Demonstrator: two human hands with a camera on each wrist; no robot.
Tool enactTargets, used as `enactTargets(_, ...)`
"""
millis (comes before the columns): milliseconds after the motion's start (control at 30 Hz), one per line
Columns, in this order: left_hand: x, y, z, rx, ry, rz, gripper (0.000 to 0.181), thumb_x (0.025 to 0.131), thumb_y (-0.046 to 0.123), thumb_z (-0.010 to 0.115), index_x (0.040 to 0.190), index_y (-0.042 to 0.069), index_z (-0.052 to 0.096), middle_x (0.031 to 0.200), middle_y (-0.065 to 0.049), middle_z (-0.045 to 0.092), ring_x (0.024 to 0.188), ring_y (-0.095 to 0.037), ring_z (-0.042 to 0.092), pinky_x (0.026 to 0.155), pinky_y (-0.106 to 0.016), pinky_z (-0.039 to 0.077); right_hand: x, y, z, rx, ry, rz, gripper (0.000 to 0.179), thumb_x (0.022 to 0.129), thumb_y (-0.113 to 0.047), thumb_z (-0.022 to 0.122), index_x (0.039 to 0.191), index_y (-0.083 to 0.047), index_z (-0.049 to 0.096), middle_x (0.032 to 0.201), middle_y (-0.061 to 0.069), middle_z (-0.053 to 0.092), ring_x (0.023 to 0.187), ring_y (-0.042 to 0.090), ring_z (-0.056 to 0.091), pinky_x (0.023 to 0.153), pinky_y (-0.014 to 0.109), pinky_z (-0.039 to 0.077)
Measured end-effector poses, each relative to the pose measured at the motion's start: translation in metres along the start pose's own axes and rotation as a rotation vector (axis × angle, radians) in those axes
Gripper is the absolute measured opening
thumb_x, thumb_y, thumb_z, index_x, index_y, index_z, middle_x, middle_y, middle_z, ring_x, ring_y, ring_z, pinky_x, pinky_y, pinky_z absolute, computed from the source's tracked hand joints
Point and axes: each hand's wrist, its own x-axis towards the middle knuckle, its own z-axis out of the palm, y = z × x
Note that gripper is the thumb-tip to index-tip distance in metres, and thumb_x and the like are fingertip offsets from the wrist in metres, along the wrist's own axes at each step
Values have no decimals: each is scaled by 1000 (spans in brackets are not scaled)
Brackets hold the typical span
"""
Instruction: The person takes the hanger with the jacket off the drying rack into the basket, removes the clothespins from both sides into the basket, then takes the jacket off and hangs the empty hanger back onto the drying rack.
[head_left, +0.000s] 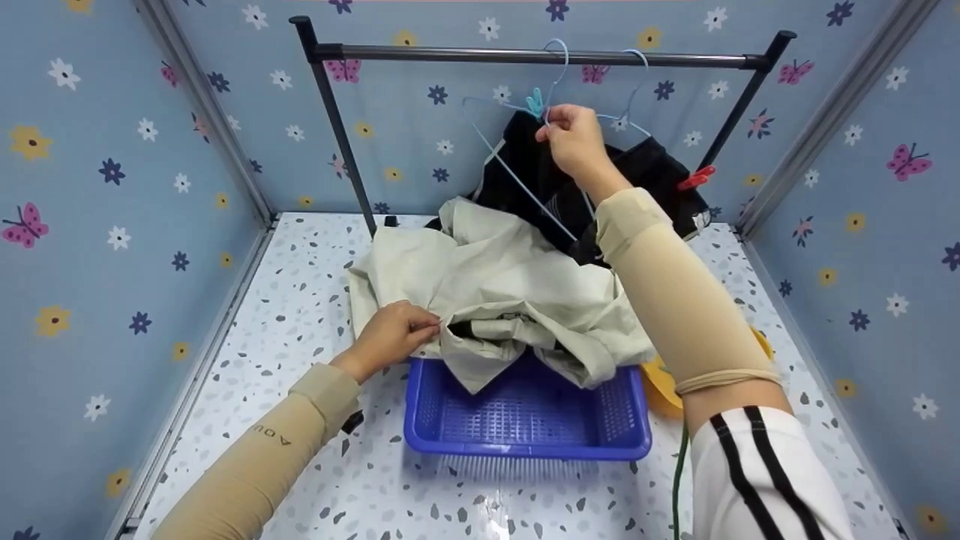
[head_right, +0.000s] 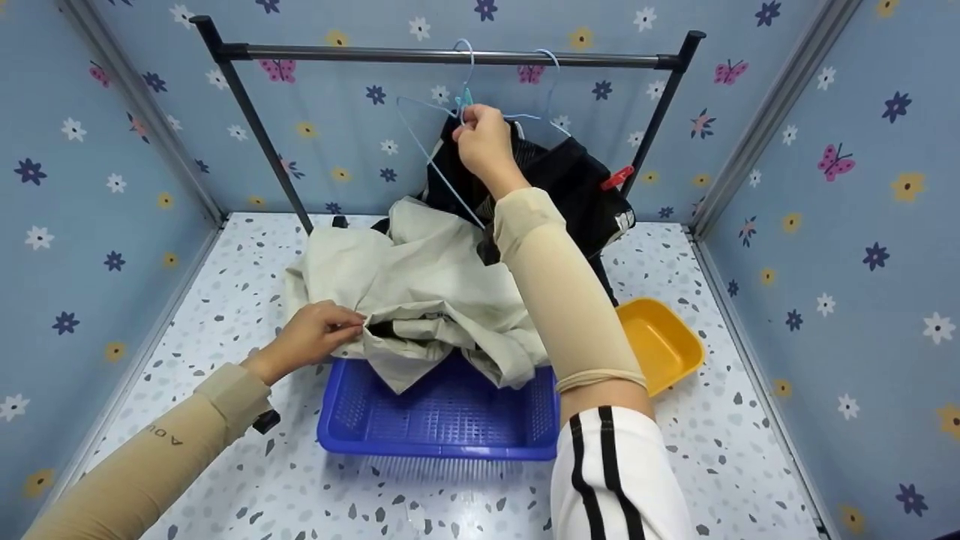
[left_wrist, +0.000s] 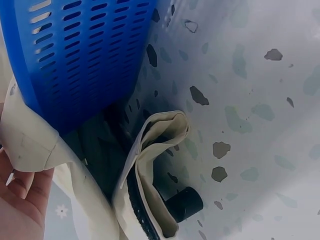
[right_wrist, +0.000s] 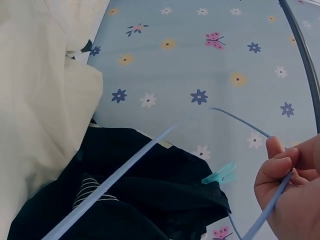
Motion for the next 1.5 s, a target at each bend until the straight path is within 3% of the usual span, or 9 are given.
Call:
enactTargets(167,0,-3,1,-30,27,52,16,101,16,80,109,7,89,106,-12,88,93,-36,76,90,-56,59,-2,6,-2,14,-59,33,29,115,1,47,137,7,65,84,-8,66,79,9,57,69,18,48)
enactTargets(200,1,-14,7,-47,40,85,17,103,22,79,109,10,90,106,-9,89,93,-32,76,90,-52,60,-3,6,-2,16,-74,37,30,116,0,47,140,7,63,86,-7,67,76,8,57,67,18,49)
enactTargets(300,2,-16,8,-51,56,112,18,102,22,79,108,10,90,105,-8,89,91,-31,76,89,-51,61,-6,6,-6,-14,-127,53,38,117,-3,49,152,7,58,95,-5,70,76,7,60,70,18,54)
enactTargets(533,2,1,0,4,2,7,16,101,15,81,111,6,89,110,-12,89,98,-36,77,95,-55,60,-14,18,-17,-169,-235,45,55,107,6,59,161,2,53,111,2,73,89,7,66,82,22,58)
enactTargets(667,0,2,-2,3,5,-4,15,101,15,81,111,7,89,108,-12,89,95,-35,76,93,-55,59,-20,30,-20,-213,-258,-10,56,99,9,65,154,5,57,106,2,71,91,7,65,81,19,55)
enactTargets(867,0,1,-1,15,5,-13,14,101,14,81,110,8,90,105,-11,88,94,-35,76,91,-55,59,-38,40,-23,-257,-304,-42,65,94,10,69,157,5,54,126,18,71,97,13,65,89,21,57)
enactTargets(1167,0,-3,1,2,41,42,13,101,15,80,107,7,89,101,-12,88,89,-34,75,87,-55,59,-70,48,-29,-268,-372,-76,76,96,5,71,167,2,44,146,31,67,110,27,74,99,29,60)
enactTargets(1333,1,-14,8,-33,75,106,17,102,23,79,107,11,90,99,-8,88,86,-28,73,83,-51,59,-86,52,-36,-220,-439,-52,84,97,3,71,172,0,35,152,33,65,104,23,75,94,23,60)
enactTargets(1500,0,-3,1,-8,31,26,15,100,16,81,109,7,89,101,-12,88,90,-35,74,87,-57,58,-100,56,-39,-153,-470,-12,86,99,7,71,175,-1,30,156,34,62,99,12,73,85,18,60)
